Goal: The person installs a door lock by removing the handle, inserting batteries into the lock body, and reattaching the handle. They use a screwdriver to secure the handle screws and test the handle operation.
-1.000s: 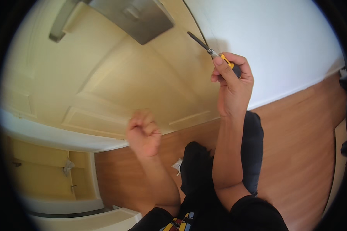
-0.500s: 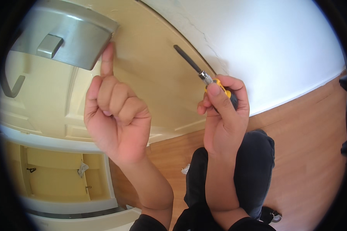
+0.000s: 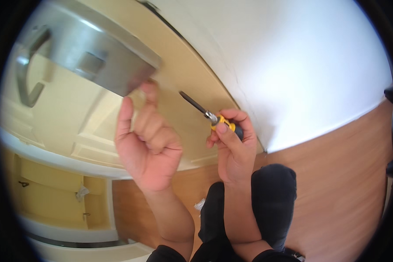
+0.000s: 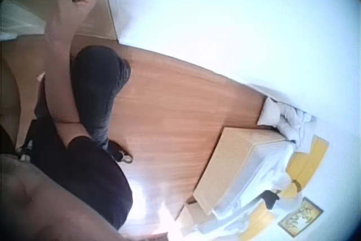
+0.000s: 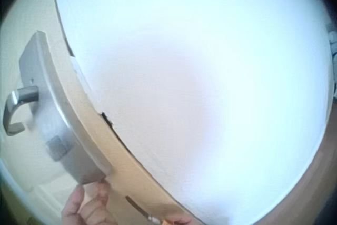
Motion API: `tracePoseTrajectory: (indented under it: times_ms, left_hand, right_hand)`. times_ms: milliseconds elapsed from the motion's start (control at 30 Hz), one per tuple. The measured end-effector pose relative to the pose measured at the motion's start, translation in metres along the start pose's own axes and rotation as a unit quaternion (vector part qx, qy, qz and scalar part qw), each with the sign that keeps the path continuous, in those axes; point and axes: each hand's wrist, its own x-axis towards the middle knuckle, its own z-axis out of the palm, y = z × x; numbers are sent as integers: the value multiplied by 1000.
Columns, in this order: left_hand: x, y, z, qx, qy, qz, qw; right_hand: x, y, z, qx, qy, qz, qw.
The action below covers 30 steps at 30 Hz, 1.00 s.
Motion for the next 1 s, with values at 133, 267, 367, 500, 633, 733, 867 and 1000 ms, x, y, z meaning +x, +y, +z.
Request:
tracePoseTrajectory:
  times_ms: [133,267,367,500,633,733,867,1000]
  left_hand:
    - [2,-1,-8,326,140,131,926]
    - [-4,3,-21,710,213,444,503]
    - [-11,-3,-8,681,210,554,431]
    - [21,-26,26,706,253,568,339]
    - [47,-33,38,625,258,643,361]
    - [56,-31,35,589,217,682,374]
    - [62,-33,33,572,213,686,395]
    - [64,-36,34,546,214,709,392]
  right_hand:
    - [6,-8,8,42,-45,65,996]
    - [-1,-29,23,141,-95,110,979]
    - [-19,-42,58,88,-92,-14,992]
    - [-21,-63,137,-156,-108,-175,966]
    - [-8,-88,209,-301,-163,-261,903]
    - [7,-93,234,-332,-186,-290,878]
    - [19,-76,236,-367,-201,-284,863]
    - [23,-61,240,-438,-190,-310,822]
